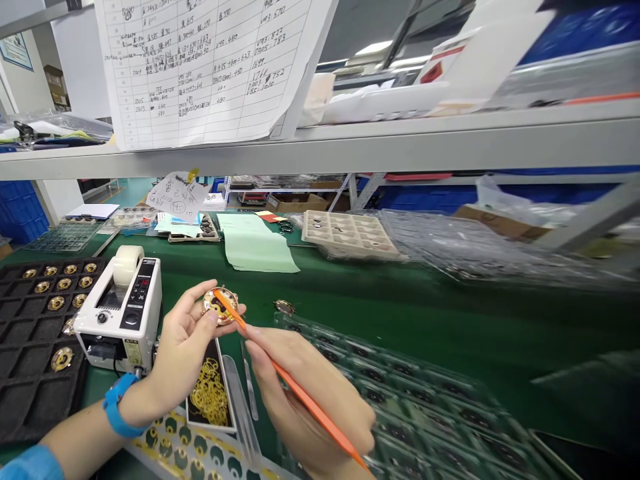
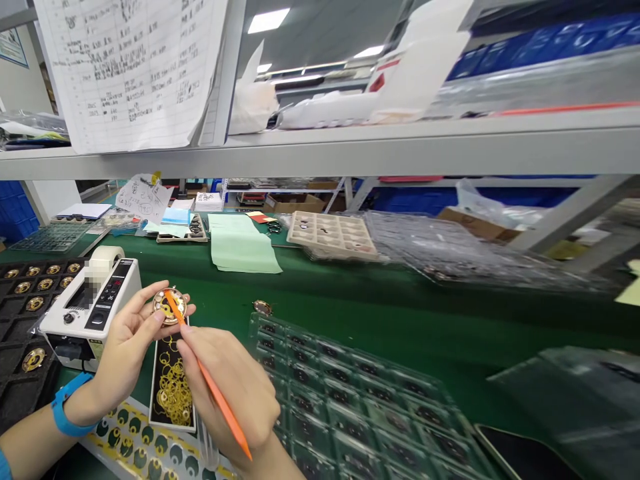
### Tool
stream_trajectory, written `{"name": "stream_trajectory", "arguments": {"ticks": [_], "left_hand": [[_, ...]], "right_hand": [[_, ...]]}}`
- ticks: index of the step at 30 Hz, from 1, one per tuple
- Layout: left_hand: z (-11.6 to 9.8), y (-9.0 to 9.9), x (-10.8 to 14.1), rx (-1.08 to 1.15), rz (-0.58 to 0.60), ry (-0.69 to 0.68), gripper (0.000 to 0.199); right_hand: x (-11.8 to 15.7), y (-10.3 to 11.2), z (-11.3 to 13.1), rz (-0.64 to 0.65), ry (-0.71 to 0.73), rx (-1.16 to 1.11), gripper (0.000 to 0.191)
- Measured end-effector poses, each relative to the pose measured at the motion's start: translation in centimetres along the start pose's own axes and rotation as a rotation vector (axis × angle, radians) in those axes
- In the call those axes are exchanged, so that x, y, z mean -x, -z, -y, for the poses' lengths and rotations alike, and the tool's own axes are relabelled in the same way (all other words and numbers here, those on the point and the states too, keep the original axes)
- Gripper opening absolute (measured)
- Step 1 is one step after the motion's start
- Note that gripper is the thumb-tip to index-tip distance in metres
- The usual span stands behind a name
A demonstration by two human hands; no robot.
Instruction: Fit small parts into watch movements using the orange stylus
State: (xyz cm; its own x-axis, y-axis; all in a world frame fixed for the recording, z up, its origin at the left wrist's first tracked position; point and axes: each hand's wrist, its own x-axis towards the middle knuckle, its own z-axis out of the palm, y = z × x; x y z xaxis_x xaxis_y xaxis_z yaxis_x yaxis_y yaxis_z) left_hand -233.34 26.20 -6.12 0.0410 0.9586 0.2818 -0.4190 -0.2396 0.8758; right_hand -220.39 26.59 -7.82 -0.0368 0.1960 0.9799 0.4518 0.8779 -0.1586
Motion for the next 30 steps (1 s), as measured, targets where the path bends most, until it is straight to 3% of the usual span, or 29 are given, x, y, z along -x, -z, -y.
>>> {"name": "stream_trajectory", "arguments": {"ticks": [3, 7, 10, 15, 18, 25, 30], "left_hand": [[0.0, 0.0, -0.1, 0.002, -0.014, 0.004, 0.042], [0.1, 0.3, -0.5, 0.009, -0.043, 0.016, 0.039], [-0.1, 0.7, -0.9, 0.035, -0.054, 0.068, 0.037], [-0.2, 1.3, -1.6, 0.07, -0.047, 0.153, 0.032], [-0.2, 1.5, -1.7, 0.05, -0.041, 0.163, 0.034], [-0.7, 1.0, -1.3, 0.02, 0.007, 0.188, 0.035], [-0.5, 0.8, -1.3, -0.048, 0.0, 0.131, 0.027]], "right_hand": [[0.1, -0.1, -0.2, 0.045, 0.061, 0.028, 0.026], [0.1, 0.1, -0.5, 0.189, 0.299, 0.143, 0.018], [-0.2, 0.1, -0.6, 0.277, 0.382, 0.22, 0.022], [-1.0, 0.7, -0.7, 0.305, 0.312, 0.198, 0.019], [-1.3, 1.8, -0.7, 0.211, 0.235, 0.148, 0.015], [-1.9, 3.3, -1.6, 0.003, 0.019, 0.138, 0.031], [-1.8, 3.0, -2.1, -0.02, -0.055, 0.096, 0.029]]}}
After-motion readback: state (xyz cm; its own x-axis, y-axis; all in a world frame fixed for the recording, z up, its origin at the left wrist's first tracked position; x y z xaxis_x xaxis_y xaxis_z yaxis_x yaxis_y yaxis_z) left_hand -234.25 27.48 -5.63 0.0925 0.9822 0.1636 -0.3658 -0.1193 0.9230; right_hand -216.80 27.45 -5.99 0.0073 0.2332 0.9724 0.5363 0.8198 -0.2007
